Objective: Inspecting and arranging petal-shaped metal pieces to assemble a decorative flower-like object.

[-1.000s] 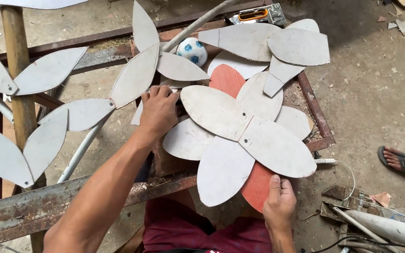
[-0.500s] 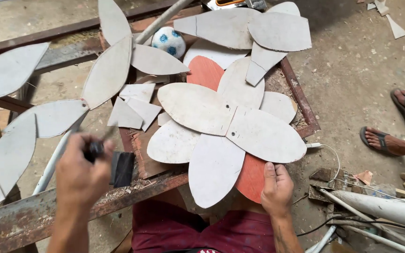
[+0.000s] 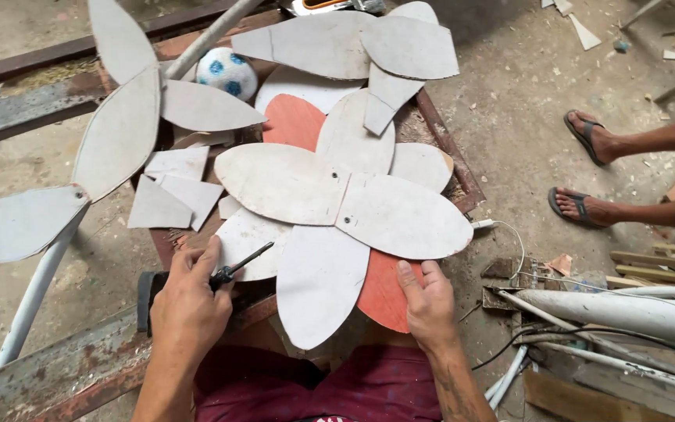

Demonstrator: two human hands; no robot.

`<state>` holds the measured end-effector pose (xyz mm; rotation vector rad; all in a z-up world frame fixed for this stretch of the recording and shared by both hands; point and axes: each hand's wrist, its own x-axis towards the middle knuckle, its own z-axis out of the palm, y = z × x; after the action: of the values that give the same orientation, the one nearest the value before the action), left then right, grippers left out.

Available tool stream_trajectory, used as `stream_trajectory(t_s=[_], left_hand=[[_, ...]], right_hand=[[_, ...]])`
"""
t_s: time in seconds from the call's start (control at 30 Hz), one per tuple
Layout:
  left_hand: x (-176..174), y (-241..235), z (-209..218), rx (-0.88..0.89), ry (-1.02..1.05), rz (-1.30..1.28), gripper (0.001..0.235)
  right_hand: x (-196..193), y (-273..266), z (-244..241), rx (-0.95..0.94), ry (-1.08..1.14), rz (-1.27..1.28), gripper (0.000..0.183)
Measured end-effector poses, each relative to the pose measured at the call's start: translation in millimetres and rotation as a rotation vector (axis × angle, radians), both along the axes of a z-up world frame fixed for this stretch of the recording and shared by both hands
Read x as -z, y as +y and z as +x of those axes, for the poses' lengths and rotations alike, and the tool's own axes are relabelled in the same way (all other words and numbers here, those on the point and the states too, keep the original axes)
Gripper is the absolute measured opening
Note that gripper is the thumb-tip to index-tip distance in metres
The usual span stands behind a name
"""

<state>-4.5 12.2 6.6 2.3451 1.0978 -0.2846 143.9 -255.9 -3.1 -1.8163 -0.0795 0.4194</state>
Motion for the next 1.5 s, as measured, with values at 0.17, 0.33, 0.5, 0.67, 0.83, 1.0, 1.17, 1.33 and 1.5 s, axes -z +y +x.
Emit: stream_trajectory(t_s=[0.17,0.33,0.5,0.67,0.83,1.0,1.17,1.33,1.5], left_hand=[[-4,-6,4,0.031,0.112,0.013,0.075],[-7,-22,-6,0.061,0.144,0.026,0.069],[0,-41,-10,0.29,0.148,-0.017,0.04],[13,-62,-12,0.277,0.009,-0.105,0.035],[1,-56,-1,0.144,-0.05,-0.142,0.056],[-27,-3,9,-0.143,-0.044,-0.153,0.068],[-25,16,17,-0.106,-0.108,-0.055,0.069],[-16,3,18,-0.015,0.02,-0.086,0.057],[-7,-33,7,0.151,0.043,-0.069,0.047]], right_hand=[[24,-21,6,-0.029,0.066,-0.041,0.022],[30,-36,39,-0.063,0.106,0.035,0.036],[27,-53,113,-0.292,0.112,-0.132,0.026],[-10,-32,143,-0.287,0.269,-0.242,0.034],[-5,-24,93,-0.371,-0.001,-0.344,0.059],[26,7,-21,0.144,-0.05,-0.115,0.048],[21,24,-37,0.244,-0.097,-0.152,0.039],[18,-12,16,0.083,-0.172,-0.242,0.042],[-14,-27,91,-0.188,0.073,-0.342,0.045]])
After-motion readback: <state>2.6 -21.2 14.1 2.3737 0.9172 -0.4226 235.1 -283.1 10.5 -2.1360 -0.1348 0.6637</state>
